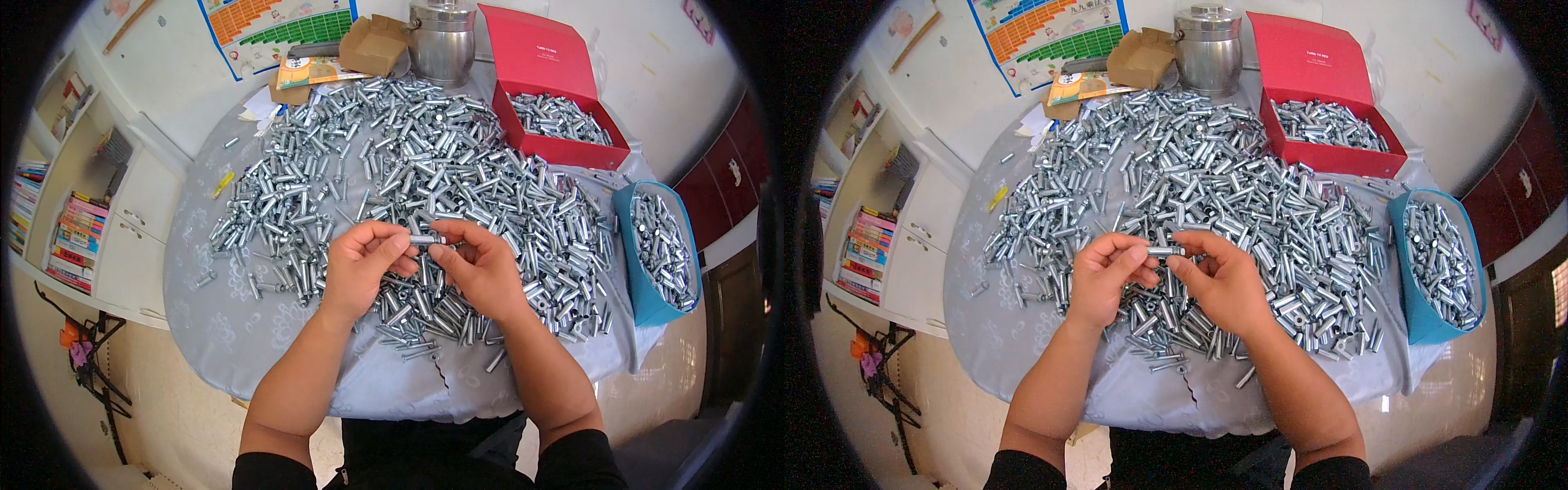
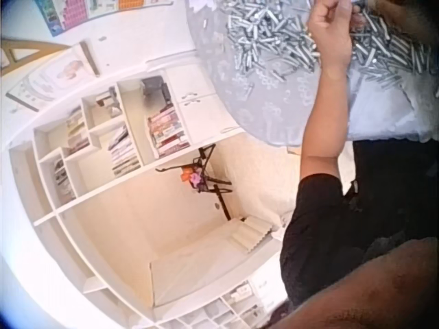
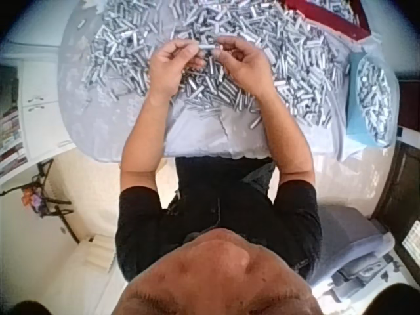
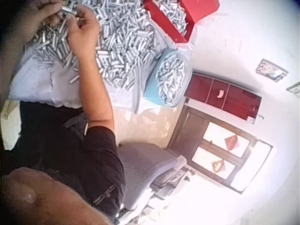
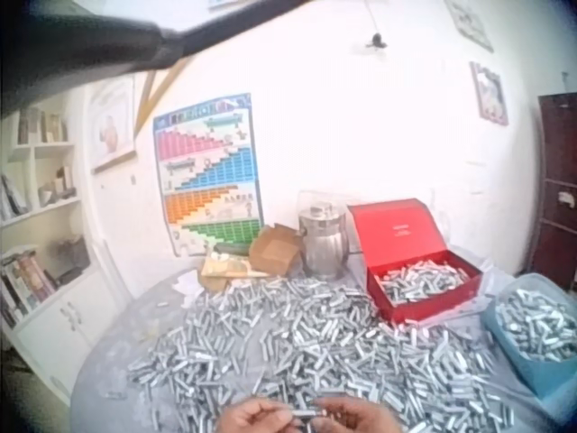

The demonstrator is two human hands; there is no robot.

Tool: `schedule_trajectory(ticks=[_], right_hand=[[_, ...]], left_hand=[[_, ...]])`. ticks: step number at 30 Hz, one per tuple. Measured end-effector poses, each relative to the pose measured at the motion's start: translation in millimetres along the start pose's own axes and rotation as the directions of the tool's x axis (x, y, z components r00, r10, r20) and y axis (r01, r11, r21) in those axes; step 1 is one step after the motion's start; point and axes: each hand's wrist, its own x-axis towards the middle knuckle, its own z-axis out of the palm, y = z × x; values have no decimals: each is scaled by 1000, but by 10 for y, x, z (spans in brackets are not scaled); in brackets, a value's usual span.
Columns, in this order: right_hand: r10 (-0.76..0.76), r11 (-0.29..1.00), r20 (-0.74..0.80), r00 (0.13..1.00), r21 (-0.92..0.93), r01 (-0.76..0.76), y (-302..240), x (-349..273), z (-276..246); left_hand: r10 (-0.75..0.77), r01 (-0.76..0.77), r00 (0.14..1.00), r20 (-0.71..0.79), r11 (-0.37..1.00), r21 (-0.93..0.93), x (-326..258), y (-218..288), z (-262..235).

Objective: The person sits at a table covered with a large pile of small silver metal parts. They repeatedly pick up two separate pieces, a cylindrical tube and a smaller component, and fit them together by hand. The assembled units are placed back onto the table among the loose parts.

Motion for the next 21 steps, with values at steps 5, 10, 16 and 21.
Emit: schedule_trajectory(ticks=[5,10,16,21], right_hand=[[-75,991,-54,996,-114,68,17,2,3],[-141,981,-107,984,-152,124,26,49,-65],[-195,967,-9,981,-170,191,-86,19,-43],[-145,971,-28,989,-194,137,25,6,-52]], left_hand=[[-9,9,1000,18,1000,-1,-6,18,-25],[-12,11,999,-32,1000,-27,1,68,-21],[-26,27,999,-27,1000,17,-5,77,-6],[-15,15,1000,-20,1000,24,-18,65,-9]])
